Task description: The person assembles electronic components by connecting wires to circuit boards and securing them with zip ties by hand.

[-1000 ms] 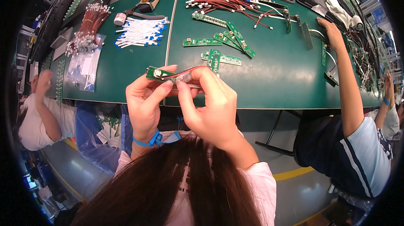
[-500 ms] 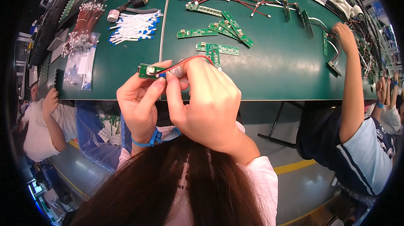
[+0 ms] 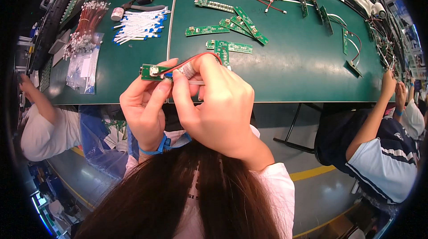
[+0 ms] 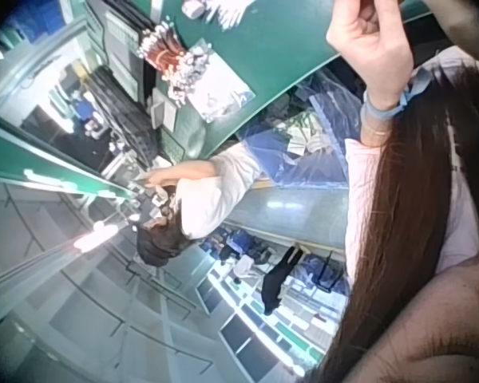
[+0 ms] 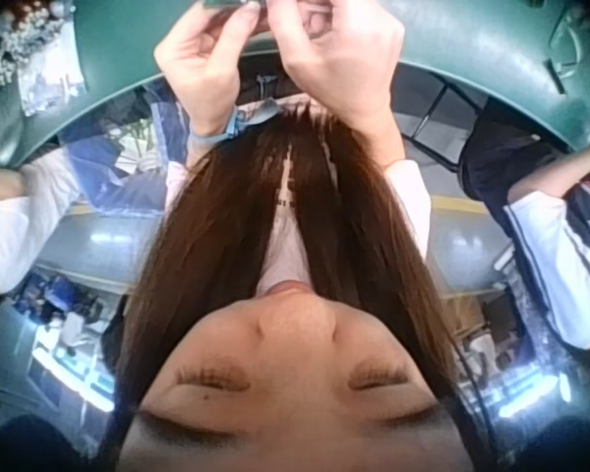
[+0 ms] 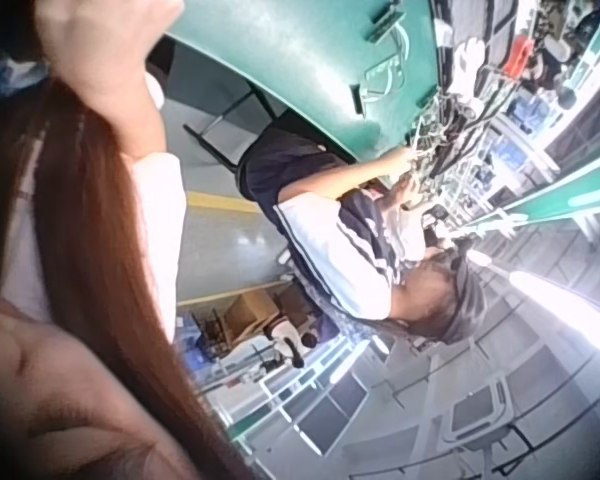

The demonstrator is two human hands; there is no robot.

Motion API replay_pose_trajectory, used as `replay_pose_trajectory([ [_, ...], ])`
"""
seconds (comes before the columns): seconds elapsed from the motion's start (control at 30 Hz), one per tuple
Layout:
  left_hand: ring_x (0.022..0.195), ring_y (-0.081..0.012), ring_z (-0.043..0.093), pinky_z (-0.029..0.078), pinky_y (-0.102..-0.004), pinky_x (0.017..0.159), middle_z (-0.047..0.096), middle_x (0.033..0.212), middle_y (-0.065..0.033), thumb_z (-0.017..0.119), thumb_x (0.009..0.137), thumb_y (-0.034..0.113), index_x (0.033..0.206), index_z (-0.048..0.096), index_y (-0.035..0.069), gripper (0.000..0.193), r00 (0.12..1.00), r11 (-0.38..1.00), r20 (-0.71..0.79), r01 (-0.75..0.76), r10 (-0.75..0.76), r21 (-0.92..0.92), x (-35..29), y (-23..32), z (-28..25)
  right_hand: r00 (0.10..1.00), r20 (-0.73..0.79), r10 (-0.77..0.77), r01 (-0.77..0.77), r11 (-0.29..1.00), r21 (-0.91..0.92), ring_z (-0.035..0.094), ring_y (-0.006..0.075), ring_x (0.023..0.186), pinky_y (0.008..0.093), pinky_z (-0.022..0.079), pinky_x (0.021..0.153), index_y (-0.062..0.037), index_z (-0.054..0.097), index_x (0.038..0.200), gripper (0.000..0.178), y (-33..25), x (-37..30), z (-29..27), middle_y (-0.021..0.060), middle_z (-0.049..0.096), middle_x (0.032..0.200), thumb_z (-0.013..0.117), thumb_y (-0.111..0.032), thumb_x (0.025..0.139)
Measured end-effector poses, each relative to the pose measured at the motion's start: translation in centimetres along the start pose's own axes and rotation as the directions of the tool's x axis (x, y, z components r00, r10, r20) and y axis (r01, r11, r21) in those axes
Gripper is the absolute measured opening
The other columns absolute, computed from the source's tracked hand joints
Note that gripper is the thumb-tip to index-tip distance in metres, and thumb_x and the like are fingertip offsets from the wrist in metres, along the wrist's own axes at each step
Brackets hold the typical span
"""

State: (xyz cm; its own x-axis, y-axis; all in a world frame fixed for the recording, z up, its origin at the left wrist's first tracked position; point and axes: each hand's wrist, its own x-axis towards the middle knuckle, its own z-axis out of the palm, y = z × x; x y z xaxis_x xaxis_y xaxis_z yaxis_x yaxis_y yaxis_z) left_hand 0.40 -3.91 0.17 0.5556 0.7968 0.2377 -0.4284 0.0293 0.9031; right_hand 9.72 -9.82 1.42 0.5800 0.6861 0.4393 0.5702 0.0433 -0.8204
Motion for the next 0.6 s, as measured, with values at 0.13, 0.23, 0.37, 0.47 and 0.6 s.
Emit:
replay_pose_trajectory([
  [0.13, 0.087, -0.0168, 0.055, 0.047, -0.0281, 0.077, 0.056, 0.099, -0.0155, 0.045, 0.079, -0.009, 0.099, 0.051, -0.010, 0.021, 0.999, 0.999, -0.022, -0.024, 0.025, 0.030, -0.17, -0.24, -0.03, 1.000, 0.010, 0.011, -0.011, 1.000, 0.020, 0.039, 0.0035, 0.048, 0.0180, 0.034, 0.045, 0.0016, 0.049, 0.069, 0.008, 0.14, -0.11, 0.25, 0.0003, 0.050, 0.057, 0.057, 0.001, 0.071],
  [0.23, 0.088, -0.0165, 0.055, 0.046, -0.0272, 0.078, 0.056, 0.099, -0.0151, 0.045, 0.079, -0.009, 0.099, 0.052, -0.010, 0.021, 1.000, 0.997, -0.010, -0.014, 0.015, 0.075, -0.22, -0.19, -0.25, 0.999, 0.044, -0.003, 0.005, 1.000, -0.027, 0.039, 0.0032, 0.048, 0.0177, 0.033, 0.045, 0.0018, 0.049, 0.070, 0.007, 0.11, -0.04, -0.13, 0.0003, 0.050, 0.056, 0.057, 0.001, 0.071],
  [0.37, 0.088, -0.0160, 0.055, 0.045, -0.0267, 0.078, 0.056, 0.099, -0.0150, 0.046, 0.079, -0.009, 0.099, 0.052, -0.010, 0.021, 1.000, 0.999, 0.014, 0.010, -0.010, 0.038, -0.18, -0.10, -0.17, 0.999, 0.035, -0.014, 0.016, 0.999, -0.036, 0.038, 0.0030, 0.047, 0.0172, 0.032, 0.044, 0.0019, 0.050, 0.071, 0.007, 0.08, -0.07, -0.22, 0.0002, 0.049, 0.056, 0.056, 0.001, 0.071],
  [0.47, 0.088, -0.0157, 0.055, 0.045, -0.0264, 0.077, 0.056, 0.099, -0.0147, 0.046, 0.079, -0.009, 0.099, 0.052, -0.010, 0.022, 1.000, 0.999, 0.013, 0.025, -0.025, 0.022, -0.17, 0.12, 0.19, 1.000, 0.015, -0.013, 0.014, 0.997, -0.081, 0.051, 0.0178, 0.045, 0.0281, 0.039, 0.041, -0.0051, 0.048, 0.066, 0.011, 0.11, -0.06, -0.30, 0.0025, 0.051, 0.053, 0.060, -0.006, 0.066],
  [0.6, 0.087, -0.0155, 0.055, 0.046, -0.0260, 0.077, 0.056, 0.098, -0.0143, 0.045, 0.079, -0.010, 0.099, 0.052, -0.009, 0.022, 1.000, 0.988, 0.019, 0.010, -0.013, 0.151, -0.44, -0.06, -0.04, 0.999, 0.034, 0.018, -0.018, 1.000, -0.013, 0.052, 0.0168, 0.046, 0.0265, 0.040, 0.042, -0.0039, 0.052, 0.071, 0.008, -0.07, -0.14, -0.23, 0.0029, 0.053, 0.055, 0.059, -0.005, 0.067],
])
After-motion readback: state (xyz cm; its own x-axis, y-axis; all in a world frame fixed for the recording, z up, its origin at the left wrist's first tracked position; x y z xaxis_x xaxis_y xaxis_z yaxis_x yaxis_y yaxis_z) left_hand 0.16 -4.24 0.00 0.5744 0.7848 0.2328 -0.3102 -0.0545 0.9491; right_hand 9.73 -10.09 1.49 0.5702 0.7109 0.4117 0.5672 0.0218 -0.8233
